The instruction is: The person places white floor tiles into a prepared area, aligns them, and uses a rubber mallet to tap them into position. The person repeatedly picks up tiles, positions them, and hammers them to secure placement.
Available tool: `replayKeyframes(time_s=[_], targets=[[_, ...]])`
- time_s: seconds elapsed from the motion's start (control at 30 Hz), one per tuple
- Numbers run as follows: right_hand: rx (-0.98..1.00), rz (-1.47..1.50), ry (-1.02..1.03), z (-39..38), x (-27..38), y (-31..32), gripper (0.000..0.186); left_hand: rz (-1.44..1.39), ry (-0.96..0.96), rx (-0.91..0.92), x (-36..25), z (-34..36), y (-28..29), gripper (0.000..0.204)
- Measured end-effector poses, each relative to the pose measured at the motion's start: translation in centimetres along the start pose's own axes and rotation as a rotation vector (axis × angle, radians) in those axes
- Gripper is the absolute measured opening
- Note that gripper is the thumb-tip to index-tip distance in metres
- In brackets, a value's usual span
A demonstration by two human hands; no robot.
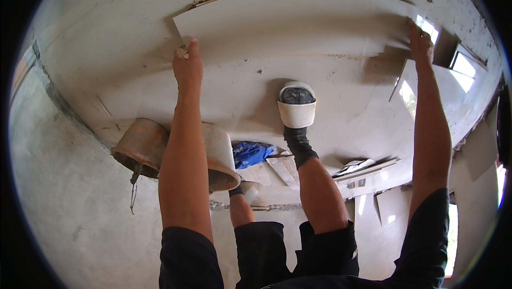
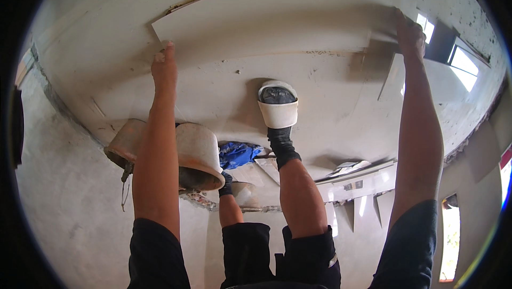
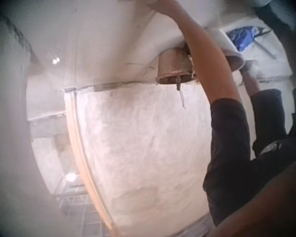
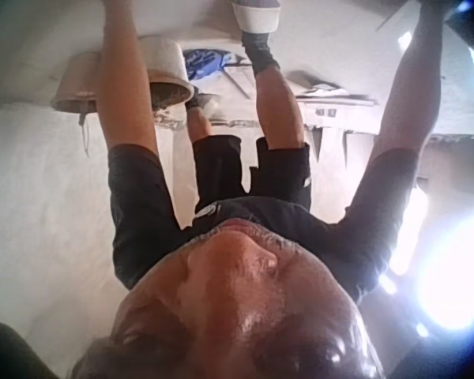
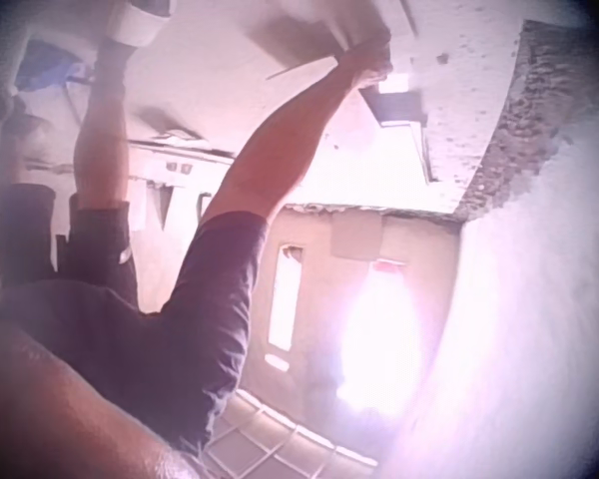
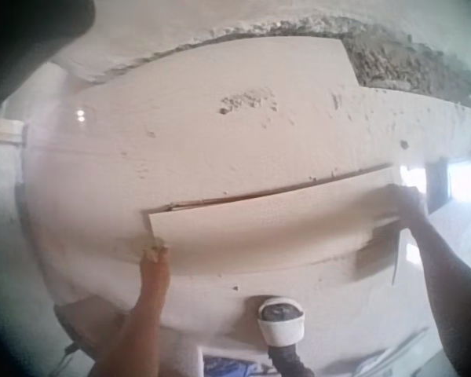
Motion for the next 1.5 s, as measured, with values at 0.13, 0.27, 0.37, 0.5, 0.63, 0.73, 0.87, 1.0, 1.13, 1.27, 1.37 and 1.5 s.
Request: replayKeyframes(time_s=[0.13, 0.27, 0.37, 0.5, 0.63, 0.73, 0.87, 1.0, 1.13, 1.27, 1.37, 1.5], targets=[[-0.077, 0.035, -0.007, -0.3, -0.3, -0.1, 0.093, 0.0, 0.007, 0.061, 0.7, 0.5, 0.1, 0.064], [-0.114, 0.063, -0.04, 0.0, -0.8, -0.3, 0.09, 0.113, -0.045, 0.042, 0.7, 1.1, 0.2, 0.072], [-0.149, 0.087, -0.015, 0.1, -0.8, 0.0, 0.087, 0.1, -0.133, -0.084, 0.3, 0.8, 0.2, 0.076], [-0.164, 0.149, 0.094, -0.1, -0.6, 0.6, 0.077, 0.144, -0.164, -0.171, -0.6, 0.8, 0.8, 0.079], [-0.153, 0.162, 0.025, 0.3, -1.5, 0.3, 0.077, -0.05, -0.134, -0.21, -1.4, 2.3, 1.0, 0.083], [-0.332, 0.184, 0.214, 1.0, -0.7, 1.1, 0.077, -0.2, -0.227, -0.382, -3.2, 2.9, 1.3, 0.074], [-0.362, 0.161, 0.252, 4.3, 1.2, 4.1, 0.074, -0.366, -0.336, -0.359, -7.9, 4.9, 2.1, 0.074], [-0.335, 0.424, 0.278, 8.9, 3.8, 8.6, 0.074, -0.419, -0.314, -0.344, -12.9, 7.7, 2.8, 0.077], [-0.502, 0.488, 0.19, 13.3, 6.6, 10.3, 0.084, -0.42, -0.233, -0.328, -15.2, 9.5, 2.4, 0.08], [-0.402, 0.529, 0.189, 15.4, 8.3, 10.4, 0.086, -0.334, -0.26, -0.338, -15.8, 10.0, 2.1, 0.079], [-0.482, 0.463, 0.117, 14.5, 8.9, 10.8, 0.087, -0.22, -0.309, -0.384, -15.3, 10.6, 2.3, 0.077], [-0.238, 0.43, 0.115, 14.3, 10.1, 10.3, 0.09, 0.159, -0.276, -0.54, -14.0, 12.3, 3.7, 0.076]])
Point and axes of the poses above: each hand's wrist, its own z-axis towards the middle knuckle, its own y-axis out of the back of the hand, x = y × z, the point moved 5 cm from there along z, towards the middle knuckle, and after that the axes turned 15 degrees about x, right-handed, at the moved point
